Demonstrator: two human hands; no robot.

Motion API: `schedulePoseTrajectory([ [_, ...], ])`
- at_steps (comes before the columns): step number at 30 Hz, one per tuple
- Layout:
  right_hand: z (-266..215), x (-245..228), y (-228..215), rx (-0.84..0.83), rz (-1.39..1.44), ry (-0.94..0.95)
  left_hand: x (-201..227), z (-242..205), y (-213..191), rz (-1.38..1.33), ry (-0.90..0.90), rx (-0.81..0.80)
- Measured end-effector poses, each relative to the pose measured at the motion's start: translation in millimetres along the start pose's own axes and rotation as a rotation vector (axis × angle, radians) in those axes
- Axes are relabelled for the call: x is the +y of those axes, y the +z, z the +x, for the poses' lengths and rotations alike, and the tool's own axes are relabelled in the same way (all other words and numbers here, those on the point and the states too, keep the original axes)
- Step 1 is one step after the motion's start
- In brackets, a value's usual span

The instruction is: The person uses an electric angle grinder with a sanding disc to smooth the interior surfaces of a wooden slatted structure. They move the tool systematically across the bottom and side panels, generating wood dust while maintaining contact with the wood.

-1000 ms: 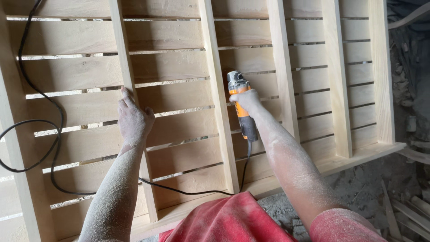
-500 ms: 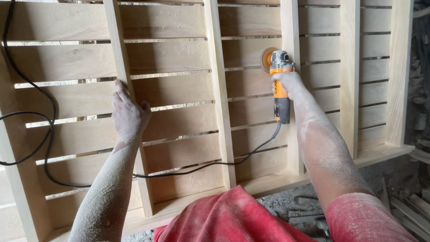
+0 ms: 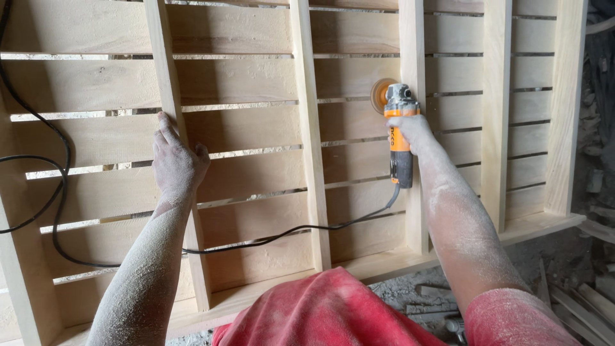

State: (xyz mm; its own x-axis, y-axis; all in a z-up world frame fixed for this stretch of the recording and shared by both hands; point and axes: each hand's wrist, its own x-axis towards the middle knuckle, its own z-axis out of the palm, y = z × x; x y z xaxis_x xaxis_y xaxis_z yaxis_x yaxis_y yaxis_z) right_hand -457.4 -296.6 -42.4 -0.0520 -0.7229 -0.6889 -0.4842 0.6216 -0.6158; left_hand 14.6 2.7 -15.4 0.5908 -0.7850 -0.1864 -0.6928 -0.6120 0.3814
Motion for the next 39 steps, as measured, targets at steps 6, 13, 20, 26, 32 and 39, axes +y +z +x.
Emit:
schedulePoseTrajectory([
  [6,-37.1,38.2,5.9,-0.001,-0.01,0.02,-1.8,-1.3,1.6,0.009,0.025,0.022],
  [13,-77.6,45.5,68.7,0.028,-0.415,-0.122,-3.1,-0.3,1.4,0.006,0.015,0.003],
  [20,-31.2,25.1,32.0,0.052,-0.132,-0.063,-2.0,-0.6,1.7,0.01,0.012,0.015],
  [26,9.5,1.9,4.3,-0.027,0.054,0.011,-1.4,1.5,0.7,0.006,-0.025,-0.028],
  [32,1.3,2.1,2.7,-0.028,0.041,0.032,-3.2,0.5,1.4,-0.009,-0.013,-0.007],
  [39,-45.4,46.9,-6.2,0.012,0.041,0.058,-2.1,0.1,2.7,-0.003,0.035,0.028],
])
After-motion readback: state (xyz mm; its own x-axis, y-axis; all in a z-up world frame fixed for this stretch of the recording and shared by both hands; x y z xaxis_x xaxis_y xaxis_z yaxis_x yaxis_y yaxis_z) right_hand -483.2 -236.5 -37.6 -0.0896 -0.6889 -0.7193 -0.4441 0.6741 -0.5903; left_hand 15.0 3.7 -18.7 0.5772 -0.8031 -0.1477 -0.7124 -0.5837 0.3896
